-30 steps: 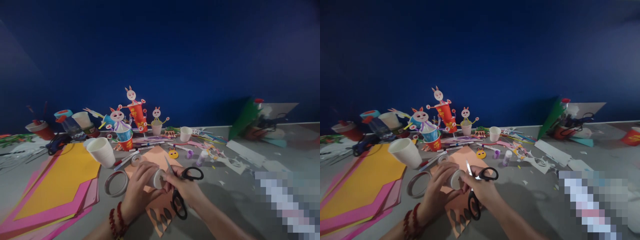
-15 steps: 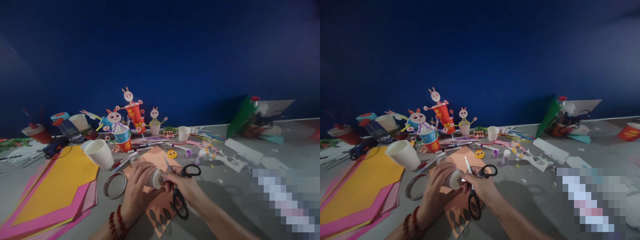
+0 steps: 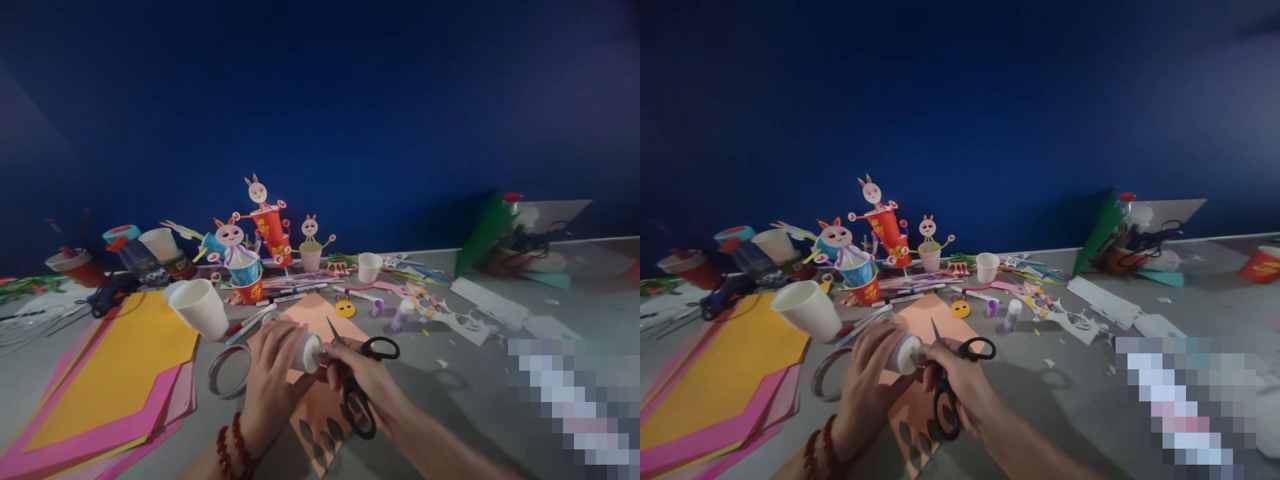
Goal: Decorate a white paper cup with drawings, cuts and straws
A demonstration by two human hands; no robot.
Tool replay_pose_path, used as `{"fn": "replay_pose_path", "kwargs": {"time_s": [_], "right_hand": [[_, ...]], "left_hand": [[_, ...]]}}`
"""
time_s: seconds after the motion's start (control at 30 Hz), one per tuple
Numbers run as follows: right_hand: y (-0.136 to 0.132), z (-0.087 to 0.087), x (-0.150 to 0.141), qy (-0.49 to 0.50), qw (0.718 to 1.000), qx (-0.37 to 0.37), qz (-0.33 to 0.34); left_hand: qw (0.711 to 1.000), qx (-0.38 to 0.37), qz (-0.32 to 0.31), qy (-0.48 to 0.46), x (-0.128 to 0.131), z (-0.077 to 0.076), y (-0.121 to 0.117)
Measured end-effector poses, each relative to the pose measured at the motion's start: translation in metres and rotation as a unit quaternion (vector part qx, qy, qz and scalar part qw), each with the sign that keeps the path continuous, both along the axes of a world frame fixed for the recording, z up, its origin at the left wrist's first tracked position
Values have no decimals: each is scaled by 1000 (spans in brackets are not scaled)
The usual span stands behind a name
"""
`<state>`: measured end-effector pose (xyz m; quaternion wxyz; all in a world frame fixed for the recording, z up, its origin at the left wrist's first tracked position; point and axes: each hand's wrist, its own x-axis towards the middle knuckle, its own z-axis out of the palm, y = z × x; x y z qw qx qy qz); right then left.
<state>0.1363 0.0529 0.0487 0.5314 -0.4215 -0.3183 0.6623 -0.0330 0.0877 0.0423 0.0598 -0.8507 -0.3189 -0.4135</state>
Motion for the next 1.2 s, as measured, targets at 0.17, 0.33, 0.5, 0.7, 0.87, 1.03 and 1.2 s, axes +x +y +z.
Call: {"fn": "replay_pose_path", "kwargs": {"time_s": [0.17,0.33,0.5,0.7,0.87,1.03,1.2], "right_hand": [[-3,-1,-3,34,999,-25,-29],[-6,2,-4,-47,996,37,-60],[-5,3,1,-119,988,83,-53],[-2,7,8,-181,976,120,-30],[-1,10,14,-230,960,159,-5],[-1,12,21,-264,951,159,37],[-2,22,30,-310,933,168,71]], "left_hand": [[1000,2,7,3,0,0,-1],[999,-30,1,-28,4,3,-1],[997,-67,-23,-41,4,4,3],[990,-132,-45,-38,-1,-1,6],[974,-209,-81,-46,-4,4,4],[949,-273,-130,-83,-2,10,1],[925,-328,-166,-98,0,9,-1]]}}
